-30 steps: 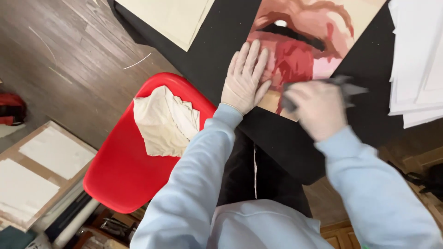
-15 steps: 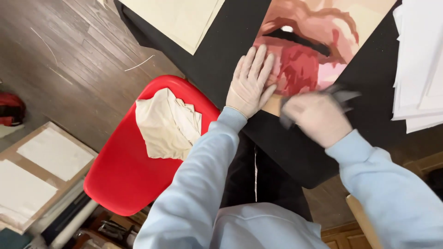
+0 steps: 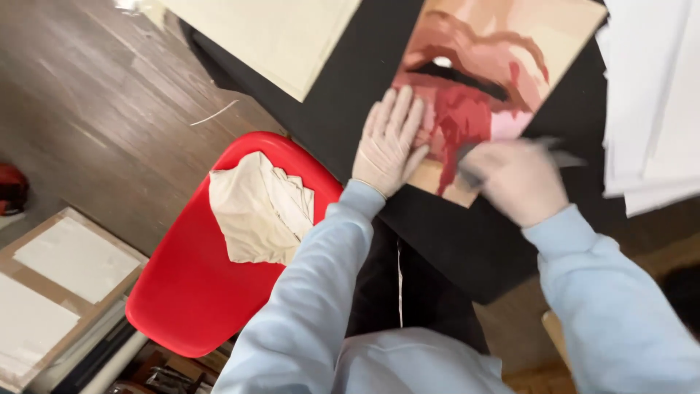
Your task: The recorder cleans an art print with a cloth and prepares grid-patterned mounting paper.
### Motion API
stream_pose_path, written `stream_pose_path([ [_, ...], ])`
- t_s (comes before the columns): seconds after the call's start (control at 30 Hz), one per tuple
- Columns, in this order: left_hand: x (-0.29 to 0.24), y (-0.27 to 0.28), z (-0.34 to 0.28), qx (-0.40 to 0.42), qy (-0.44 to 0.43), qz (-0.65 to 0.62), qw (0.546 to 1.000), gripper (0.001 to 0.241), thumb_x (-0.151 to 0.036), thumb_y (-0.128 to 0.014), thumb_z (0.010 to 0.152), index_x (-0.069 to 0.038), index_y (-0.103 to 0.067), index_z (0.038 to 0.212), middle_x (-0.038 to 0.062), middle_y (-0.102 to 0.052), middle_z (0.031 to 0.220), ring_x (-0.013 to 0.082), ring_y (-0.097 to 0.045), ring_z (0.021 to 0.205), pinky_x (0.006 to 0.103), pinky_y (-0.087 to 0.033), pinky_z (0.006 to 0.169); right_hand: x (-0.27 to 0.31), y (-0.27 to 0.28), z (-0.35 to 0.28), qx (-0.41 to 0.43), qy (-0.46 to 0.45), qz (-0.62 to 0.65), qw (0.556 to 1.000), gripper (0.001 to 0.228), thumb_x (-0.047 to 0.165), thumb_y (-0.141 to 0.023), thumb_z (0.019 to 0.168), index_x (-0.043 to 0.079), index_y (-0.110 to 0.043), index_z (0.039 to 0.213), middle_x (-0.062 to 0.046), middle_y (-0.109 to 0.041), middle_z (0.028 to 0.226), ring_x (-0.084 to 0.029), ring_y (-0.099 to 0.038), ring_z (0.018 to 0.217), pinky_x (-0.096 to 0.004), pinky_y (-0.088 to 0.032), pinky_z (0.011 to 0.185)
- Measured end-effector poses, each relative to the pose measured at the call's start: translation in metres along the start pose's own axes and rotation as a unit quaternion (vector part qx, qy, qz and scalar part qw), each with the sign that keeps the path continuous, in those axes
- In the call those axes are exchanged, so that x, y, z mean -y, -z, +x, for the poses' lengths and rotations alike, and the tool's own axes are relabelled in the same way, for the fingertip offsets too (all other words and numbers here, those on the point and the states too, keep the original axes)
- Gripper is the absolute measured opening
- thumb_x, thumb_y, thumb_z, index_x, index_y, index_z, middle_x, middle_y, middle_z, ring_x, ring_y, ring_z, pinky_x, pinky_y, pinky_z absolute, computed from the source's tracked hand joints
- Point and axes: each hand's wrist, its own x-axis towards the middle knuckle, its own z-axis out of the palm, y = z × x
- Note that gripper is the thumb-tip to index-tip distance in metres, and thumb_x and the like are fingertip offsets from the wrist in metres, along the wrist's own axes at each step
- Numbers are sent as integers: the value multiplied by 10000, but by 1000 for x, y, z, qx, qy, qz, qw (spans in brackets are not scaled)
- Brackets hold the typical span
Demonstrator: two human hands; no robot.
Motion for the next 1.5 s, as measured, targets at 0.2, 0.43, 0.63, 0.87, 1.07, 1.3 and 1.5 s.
stream_pose_path([
  [0.2,3,-3,-3,-4,-7,18,1000,740,-370,-650,985,-55,-360,1589,187,-301,1662,401,-290,1546,509,-260,1280,14,-9,15,56,10,59,997,242,80,-656,726,88,-692,965,-77,-677,981,-303,-672,913,-433,-553,797],
  [0.43,1,2,-6,-5,-9,24,1000,657,-291,-613,1018,-62,-376,1587,173,-302,1670,381,-295,1553,495,-269,1291,17,1,26,27,-90,-23,995,222,81,-686,776,103,-706,996,-89,-675,1006,-325,-653,942,-436,-544,838],
  [0.63,5,0,-5,2,13,41,999,646,-256,-611,995,-70,-393,1574,156,-319,1659,367,-307,1538,477,-271,1281,-2,3,20,38,-20,51,998,317,50,-676,698,92,-716,1009,-99,-686,1036,-324,-655,950,-436,-541,820],
  [0.87,2,-4,3,-3,3,39,999,666,-262,-620,993,-64,-381,1583,153,-312,1662,359,-292,1544,476,-267,1278,16,-5,-13,80,-47,169,981,378,74,-700,735,84,-696,1112,-110,-689,1053,-312,-674,967,-419,-547,862],
  [1.07,4,1,0,1,5,39,999,686,-286,-623,990,-63,-367,1586,148,-300,1666,356,-272,1552,478,-258,1281,10,6,-6,-37,-297,263,917,485,86,-694,869,73,-634,1351,-105,-629,1201,-290,-639,1119,-382,-512,997],
  [1.3,4,1,1,17,17,45,999,691,-286,-614,1001,-69,-342,1598,146,-298,1670,352,-263,1558,465,-240,1291,12,-26,-7,-198,-276,112,934,313,51,-745,979,62,-614,1263,-133,-561,1347,-351,-545,1276,-430,-478,1089],
  [1.5,1,0,2,20,17,44,999,693,-291,-605,994,-78,-330,1593,144,-298,1665,351,-263,1554,467,-235,1286,22,-19,-3,-114,-183,25,976,265,87,-802,886,76,-693,1128,-111,-621,1254,-369,-569,1148,-474,-491,993],
])
